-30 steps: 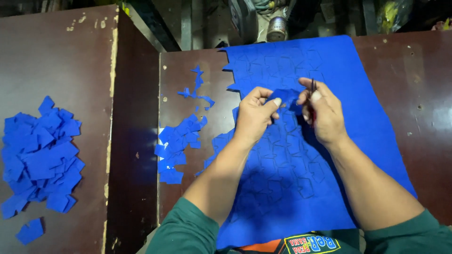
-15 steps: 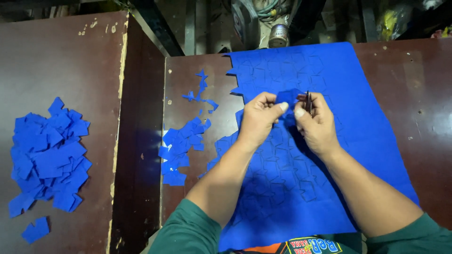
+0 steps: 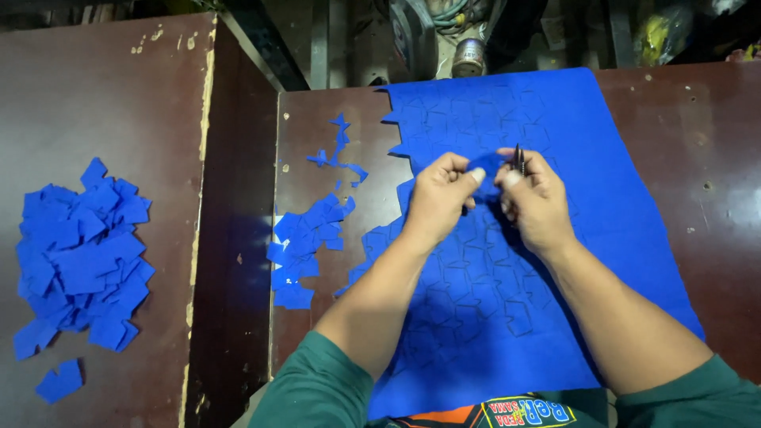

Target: Cutting small blue fabric pieces from a larger sheet using hand snips

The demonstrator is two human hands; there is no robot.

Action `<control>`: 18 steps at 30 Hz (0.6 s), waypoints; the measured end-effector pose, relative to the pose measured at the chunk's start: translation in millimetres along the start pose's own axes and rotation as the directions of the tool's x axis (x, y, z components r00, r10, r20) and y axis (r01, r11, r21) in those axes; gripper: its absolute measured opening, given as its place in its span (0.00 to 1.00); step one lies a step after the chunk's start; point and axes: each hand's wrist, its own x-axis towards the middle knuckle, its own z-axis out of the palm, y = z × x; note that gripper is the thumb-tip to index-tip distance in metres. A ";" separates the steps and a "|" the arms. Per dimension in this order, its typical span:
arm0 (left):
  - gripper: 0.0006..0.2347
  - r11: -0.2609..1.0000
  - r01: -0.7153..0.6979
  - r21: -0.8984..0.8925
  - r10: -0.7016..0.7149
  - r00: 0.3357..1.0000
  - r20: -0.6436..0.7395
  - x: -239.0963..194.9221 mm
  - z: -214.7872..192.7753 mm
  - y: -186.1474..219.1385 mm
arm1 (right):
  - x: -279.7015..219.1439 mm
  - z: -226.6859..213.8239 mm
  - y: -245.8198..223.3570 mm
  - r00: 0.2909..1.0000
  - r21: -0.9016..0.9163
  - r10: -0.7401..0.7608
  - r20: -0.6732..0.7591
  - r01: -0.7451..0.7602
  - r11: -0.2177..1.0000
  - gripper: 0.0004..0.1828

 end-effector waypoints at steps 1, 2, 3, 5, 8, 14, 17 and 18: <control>0.03 1.000 -0.004 -0.002 0.004 1.000 -0.005 -0.2 -1.3 5.4 | 0.2 0.7 -1.5 1.000 -0.001 -0.001 0.006 0.001 1.000 0.15; 0.04 0.998 0.002 -0.068 -0.006 0.998 -0.056 -0.4 -2.7 10.9 | 0.5 1.5 -3.2 1.000 0.030 -0.005 0.026 0.004 1.000 0.17; 0.05 0.991 0.006 -0.135 -0.020 0.994 -0.105 -0.8 -3.8 16.1 | 0.4 2.0 -4.7 0.999 0.061 -0.008 0.044 0.005 0.998 0.20; 0.06 0.988 -0.004 -0.154 -0.017 0.991 -0.133 2.5 -3.3 13.8 | -3.8 4.9 -5.5 0.996 0.001 -0.042 0.075 0.042 0.999 0.21; 0.06 0.983 -0.021 -0.182 -0.009 0.987 -0.162 5.5 -2.1 10.5 | -5.9 4.2 -2.8 0.986 -0.094 -0.094 0.135 0.107 0.990 0.21; 0.06 0.983 -0.030 -0.179 0.000 0.986 -0.168 2.3 0.1 16.4 | -7.8 0.9 5.7 0.973 -0.143 -0.124 0.195 0.153 0.978 0.19; 0.06 0.990 -0.030 -0.137 0.010 0.989 -0.148 2.7 0.6 18.2 | -7.5 0.4 4.7 0.972 -0.119 -0.134 0.193 0.159 0.980 0.19; 0.06 0.993 -0.028 -0.113 0.011 0.989 -0.146 3.6 -0.5 16.5 | -7.2 0.9 4.8 0.970 -0.107 -0.139 0.197 0.163 0.981 0.18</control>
